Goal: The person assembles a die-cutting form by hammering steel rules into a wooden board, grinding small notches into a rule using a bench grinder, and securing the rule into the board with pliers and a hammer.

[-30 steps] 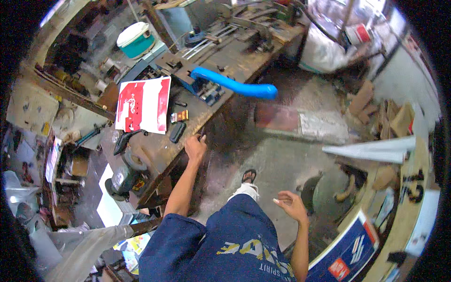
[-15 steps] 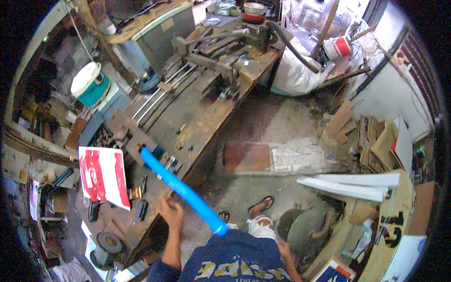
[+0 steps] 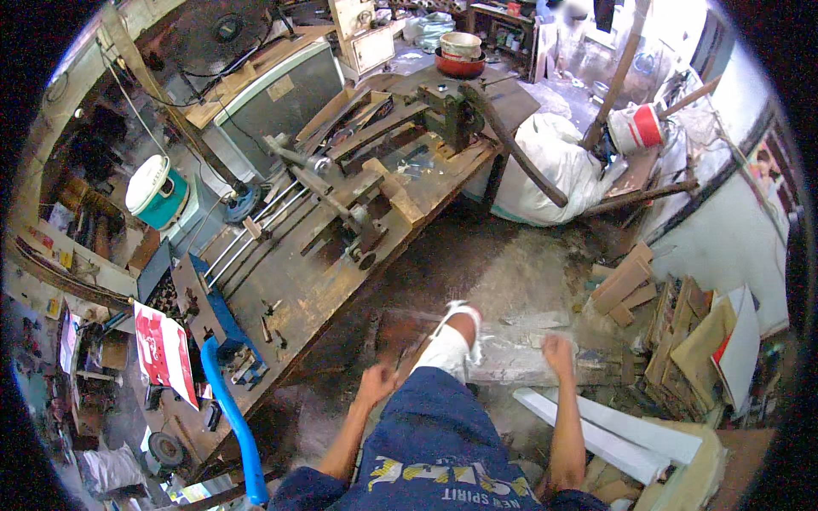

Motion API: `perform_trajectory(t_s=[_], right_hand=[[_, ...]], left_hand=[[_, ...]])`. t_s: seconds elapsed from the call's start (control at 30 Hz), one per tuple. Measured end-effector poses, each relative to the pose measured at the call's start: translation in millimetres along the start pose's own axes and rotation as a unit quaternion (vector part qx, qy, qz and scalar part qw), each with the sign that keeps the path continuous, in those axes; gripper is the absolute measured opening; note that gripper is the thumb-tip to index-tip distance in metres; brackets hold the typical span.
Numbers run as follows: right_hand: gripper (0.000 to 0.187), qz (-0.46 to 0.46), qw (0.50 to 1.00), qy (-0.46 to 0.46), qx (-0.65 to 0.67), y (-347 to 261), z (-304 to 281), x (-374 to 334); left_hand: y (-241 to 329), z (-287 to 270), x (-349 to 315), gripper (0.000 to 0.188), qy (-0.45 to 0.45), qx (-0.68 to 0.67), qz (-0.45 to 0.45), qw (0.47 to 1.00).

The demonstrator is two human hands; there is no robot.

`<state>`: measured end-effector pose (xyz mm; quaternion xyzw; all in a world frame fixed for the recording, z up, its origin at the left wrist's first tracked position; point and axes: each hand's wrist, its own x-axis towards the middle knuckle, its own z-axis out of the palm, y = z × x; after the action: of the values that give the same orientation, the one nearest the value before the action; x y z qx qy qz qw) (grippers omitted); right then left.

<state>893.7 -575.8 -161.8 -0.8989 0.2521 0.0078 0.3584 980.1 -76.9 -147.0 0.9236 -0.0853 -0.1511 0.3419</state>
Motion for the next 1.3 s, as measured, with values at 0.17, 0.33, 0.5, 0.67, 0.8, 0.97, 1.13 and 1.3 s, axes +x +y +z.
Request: perform_trajectory(t_s=[0.17, 0.33, 0.5, 0.67, 0.8, 0.97, 1.13, 1.3], right_hand=[[0.025, -0.048, 0.985, 0.054, 0.153, -135.3, -109.2, 108.6], [0.02, -0.085, 0.986, 0.051, 0.137, -233.4, -194.3, 184.2], [0.015, -0.01, 0.976, 0.152, 0.153, -238.6, -223.4, 342.2], [0.016, -0.041, 0.984, 0.092, 0.146, -266.1, -174.7, 526.3], [0.023, -0.148, 0.988, 0.019, 0.047, -285.2, -112.2, 647.5], [0.033, -0.304, 0.922, 0.083, -0.227, -340.2, -53.0, 732.6], [0.04, -0.323, 0.93, 0.091, -0.147, -312.8, -42.3, 736.1], [0.033, -0.227, 0.974, 0.012, -0.025, -324.3, -59.5, 752.6]], left_hand=[[228.5, -77.0, 209.1, 0.018, 0.05, -0.115, 0.204, 0.971], [304.9, -111.6, 421.3, 0.018, 0.192, -0.161, 0.247, 0.936], [331.8, -147.3, 607.4, 0.016, 0.338, -0.117, 0.203, 0.912], [270.2, -160.8, 724.7, 0.022, 0.319, 0.076, 0.09, 0.94], [295.9, -167.9, 739.1, 0.024, 0.234, 0.115, 0.001, 0.965], [301.1, -169.7, 748.7, 0.03, 0.141, 0.137, -0.094, 0.976], [289.0, -164.1, 746.7, 0.045, 0.164, 0.11, -0.088, 0.976], [280.5, -157.3, 740.3, 0.057, 0.147, 0.212, -0.122, 0.959]])
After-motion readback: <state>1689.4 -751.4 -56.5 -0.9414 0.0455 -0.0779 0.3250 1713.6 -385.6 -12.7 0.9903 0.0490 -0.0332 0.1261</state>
